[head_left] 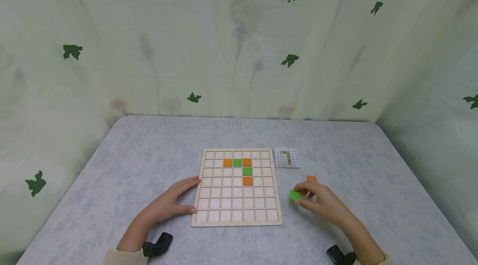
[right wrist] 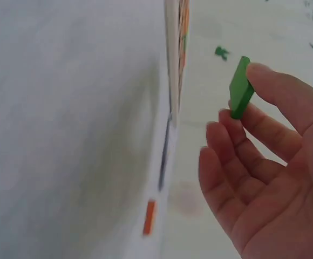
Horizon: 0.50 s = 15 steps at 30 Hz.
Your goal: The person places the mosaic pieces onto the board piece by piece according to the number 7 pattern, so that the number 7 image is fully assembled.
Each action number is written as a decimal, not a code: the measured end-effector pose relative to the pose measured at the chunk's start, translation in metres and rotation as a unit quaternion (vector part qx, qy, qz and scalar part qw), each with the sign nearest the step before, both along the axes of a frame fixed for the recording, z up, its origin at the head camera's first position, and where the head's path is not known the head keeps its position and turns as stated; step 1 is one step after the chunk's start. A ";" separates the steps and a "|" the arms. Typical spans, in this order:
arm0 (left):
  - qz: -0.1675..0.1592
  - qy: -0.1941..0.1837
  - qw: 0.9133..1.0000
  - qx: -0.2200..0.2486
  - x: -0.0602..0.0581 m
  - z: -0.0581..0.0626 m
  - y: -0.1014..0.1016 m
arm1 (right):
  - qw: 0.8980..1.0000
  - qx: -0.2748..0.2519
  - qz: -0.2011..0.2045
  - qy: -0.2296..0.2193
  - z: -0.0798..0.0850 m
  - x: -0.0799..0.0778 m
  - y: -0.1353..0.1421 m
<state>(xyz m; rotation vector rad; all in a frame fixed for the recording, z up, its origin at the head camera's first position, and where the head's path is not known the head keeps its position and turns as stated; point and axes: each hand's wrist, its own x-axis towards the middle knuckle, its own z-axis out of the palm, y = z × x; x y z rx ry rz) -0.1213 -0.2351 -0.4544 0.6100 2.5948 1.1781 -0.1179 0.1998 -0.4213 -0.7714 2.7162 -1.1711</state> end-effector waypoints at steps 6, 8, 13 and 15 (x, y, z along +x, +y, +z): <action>-0.001 0.002 1.000 0.004 0.000 -0.001 0.001 | 0.998 -0.037 0.024 0.037 0.001 -0.010 -0.036; -0.001 -0.001 1.000 0.003 0.000 -0.001 0.001 | 0.998 -0.041 0.029 0.041 0.000 -0.013 -0.049; 0.003 -0.007 1.000 -0.002 -0.001 -0.002 0.000 | 0.997 -0.058 0.026 0.038 -0.007 -0.019 -0.076; 0.003 -0.007 1.000 -0.003 -0.001 -0.002 0.000 | 0.997 -0.068 0.023 0.028 -0.012 -0.021 -0.085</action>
